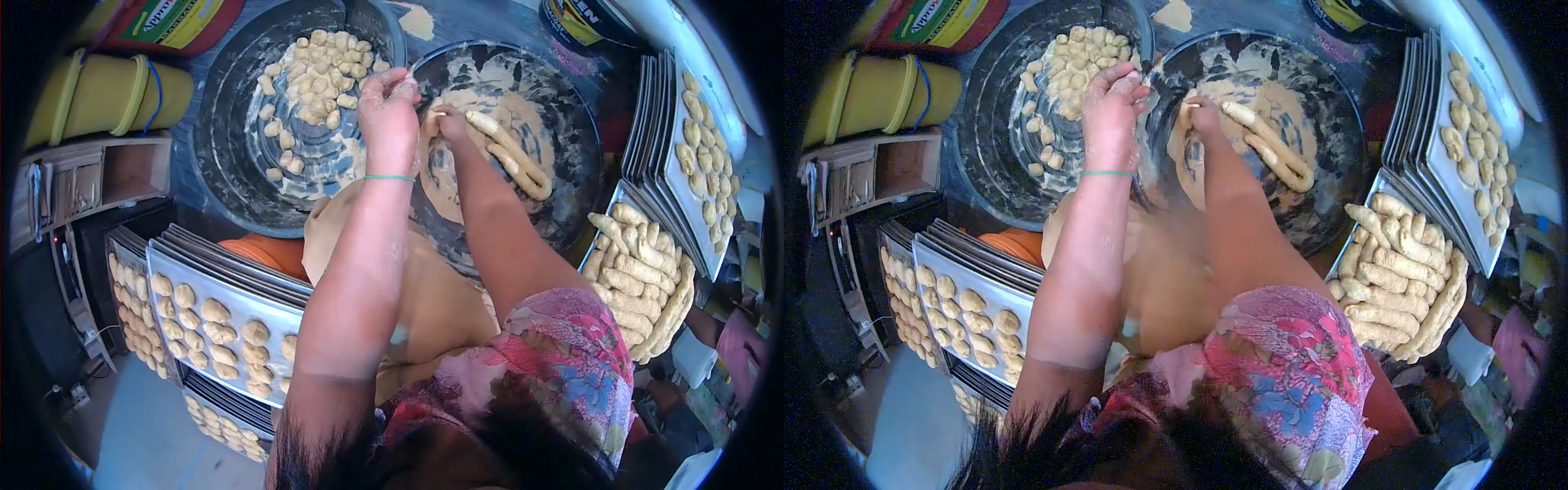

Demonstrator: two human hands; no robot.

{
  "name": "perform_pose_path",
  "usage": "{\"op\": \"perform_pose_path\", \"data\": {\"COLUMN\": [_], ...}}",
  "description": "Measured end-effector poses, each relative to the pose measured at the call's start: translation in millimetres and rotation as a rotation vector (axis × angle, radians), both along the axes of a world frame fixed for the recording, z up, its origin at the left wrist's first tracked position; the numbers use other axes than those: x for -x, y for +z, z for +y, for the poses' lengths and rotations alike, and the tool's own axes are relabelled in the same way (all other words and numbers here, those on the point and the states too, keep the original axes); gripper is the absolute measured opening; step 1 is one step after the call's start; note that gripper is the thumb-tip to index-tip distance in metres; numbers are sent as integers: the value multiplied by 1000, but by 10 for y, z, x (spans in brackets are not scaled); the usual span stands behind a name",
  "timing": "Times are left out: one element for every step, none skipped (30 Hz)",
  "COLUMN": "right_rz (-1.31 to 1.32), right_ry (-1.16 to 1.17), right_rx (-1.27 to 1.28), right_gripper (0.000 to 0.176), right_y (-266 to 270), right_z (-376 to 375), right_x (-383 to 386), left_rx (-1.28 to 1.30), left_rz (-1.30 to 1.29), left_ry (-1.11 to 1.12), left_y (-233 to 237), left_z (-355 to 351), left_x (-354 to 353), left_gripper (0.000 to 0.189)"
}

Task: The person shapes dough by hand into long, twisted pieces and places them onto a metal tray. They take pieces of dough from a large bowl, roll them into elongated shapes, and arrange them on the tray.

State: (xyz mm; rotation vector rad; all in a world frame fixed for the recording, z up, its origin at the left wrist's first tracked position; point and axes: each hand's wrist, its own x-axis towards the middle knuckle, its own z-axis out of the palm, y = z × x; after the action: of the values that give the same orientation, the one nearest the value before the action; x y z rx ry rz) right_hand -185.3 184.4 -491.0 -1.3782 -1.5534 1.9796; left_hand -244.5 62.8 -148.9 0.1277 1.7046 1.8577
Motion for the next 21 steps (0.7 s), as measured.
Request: {"op": "perform_pose_path", "data": {"right_rz": [225,446,668,891,1011,1131,1213,1186,1027,862,579,523,481,435,446,361,347,339,381,361,351], "right_ry": [-136,-139,-141,-140,-68,9,30,41,26,4,78,93,83,6,-174,-293,-365,-428,-317,-191,-72], "right_rx": [221,316,409,501,547,588,655,625,437,254,32,-271,-477,-662,-588,-508,-520,-527,-582,-695,-808], "right_gripper": [37,32,27,22,19,16,15,19,21,23,28,35,46,57,64,61,59,57,55,56,56], "right_y": [160,331,667,1049,1451,1831,2108,2447,2764,2970,2966,3228,3126,3177,3123,3165,3255,3341,3349,3305,3304], "right_z": [-53,-75,-90,-121,-179,-235,-280,-370,-500,-627,-679,-831,-766,-653,-455,-250,-217,-221,-366,-611,-877], "right_x": [-83,-162,-233,-304,-380,-446,-505,-571,-621,-650,-648,-677,-607,-638,-600,-675,-792,-854,-842,-858,-885], "left_rx": [22,45,67,74,82,85,65,43,22,77,-6,-85,-223,-202,-191,-183,-144,-181,-216,-248,-294], "left_rz": [29,58,88,166,244,321,213,104,-6,67,-60,-191,-308,-339,-331,-311,-333,-291,-251,-214,-297], "left_ry": [8,15,19,54,86,118,108,94,79,-4,-41,-85,-168,-297,-439,-582,-641,-595,-543,-486,-456], "left_y": [-11,-22,-47,-146,-286,-315,-180,11,156,84,62,49,32,196,200,215,228,222,188,136,5], "left_z": [-14,-24,-28,-8,28,57,67,77,80,108,125,133,119,92,52,47,27,32,23,-23,-94], "left_x": [-7,-25,-44,-35,-20,-53,-142,-244,-347,-357,-395,-451,-518,-639,-741,-832,-959,-1024,-1064,-1082,-974], "left_gripper": [23,25,26,25,25,24,26,28,30,39,43,48,51,51,50,50,48,47,47,47,48]}}
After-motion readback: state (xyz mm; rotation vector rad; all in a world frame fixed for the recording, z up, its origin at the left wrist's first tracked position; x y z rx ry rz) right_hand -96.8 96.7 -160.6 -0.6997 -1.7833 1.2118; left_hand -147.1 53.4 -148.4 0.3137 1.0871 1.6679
